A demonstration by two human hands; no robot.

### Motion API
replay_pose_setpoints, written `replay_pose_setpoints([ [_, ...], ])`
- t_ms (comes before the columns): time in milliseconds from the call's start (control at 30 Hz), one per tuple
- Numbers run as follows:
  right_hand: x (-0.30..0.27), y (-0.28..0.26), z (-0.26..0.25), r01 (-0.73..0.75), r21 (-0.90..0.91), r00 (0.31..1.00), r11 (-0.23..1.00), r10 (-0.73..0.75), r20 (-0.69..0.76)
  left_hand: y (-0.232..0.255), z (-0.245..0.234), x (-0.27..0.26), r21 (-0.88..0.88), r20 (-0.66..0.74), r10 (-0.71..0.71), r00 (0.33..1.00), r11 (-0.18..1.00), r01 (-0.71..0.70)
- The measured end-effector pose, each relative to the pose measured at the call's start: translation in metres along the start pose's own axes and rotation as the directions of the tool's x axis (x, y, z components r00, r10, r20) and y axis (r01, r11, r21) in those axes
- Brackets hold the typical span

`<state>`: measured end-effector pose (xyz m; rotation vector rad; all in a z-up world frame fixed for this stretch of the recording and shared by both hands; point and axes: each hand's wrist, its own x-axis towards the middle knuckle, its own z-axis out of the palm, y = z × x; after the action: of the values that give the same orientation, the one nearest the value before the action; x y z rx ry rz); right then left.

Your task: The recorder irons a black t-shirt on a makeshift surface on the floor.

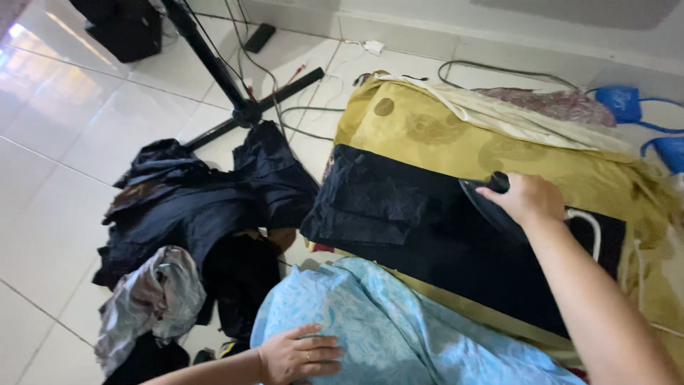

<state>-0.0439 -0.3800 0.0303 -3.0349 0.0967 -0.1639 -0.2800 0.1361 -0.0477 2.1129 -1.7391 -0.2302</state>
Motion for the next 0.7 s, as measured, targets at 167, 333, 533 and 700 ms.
replay_pose_setpoints([
  [167, 0.009, -0.045, 0.019, 0.197, -0.062, 0.954, 0.979, -0.176, 0.242, 0.0, 0.007, -0.002, 0.122, -0.049, 0.005, 0.999, 0.993, 0.002],
  [333, 0.019, -0.052, 0.038, 0.126, -0.104, 0.982, 0.987, -0.109, 0.152, -0.003, 0.001, -0.001, 0.102, -0.05, 0.023, 0.998, 0.995, -0.018],
  [533, 0.015, -0.039, 0.031, 0.258, -0.096, 0.944, 0.961, -0.229, 0.239, -0.003, 0.004, -0.007, 0.06, -0.03, 0.027, 0.999, 0.998, -0.025],
  [700, 0.013, -0.04, 0.035, 0.261, -0.078, 0.945, 0.962, -0.238, 0.223, 0.001, 0.004, -0.004, -0.066, -0.052, -0.022, 0.998, 0.998, 0.019],
])
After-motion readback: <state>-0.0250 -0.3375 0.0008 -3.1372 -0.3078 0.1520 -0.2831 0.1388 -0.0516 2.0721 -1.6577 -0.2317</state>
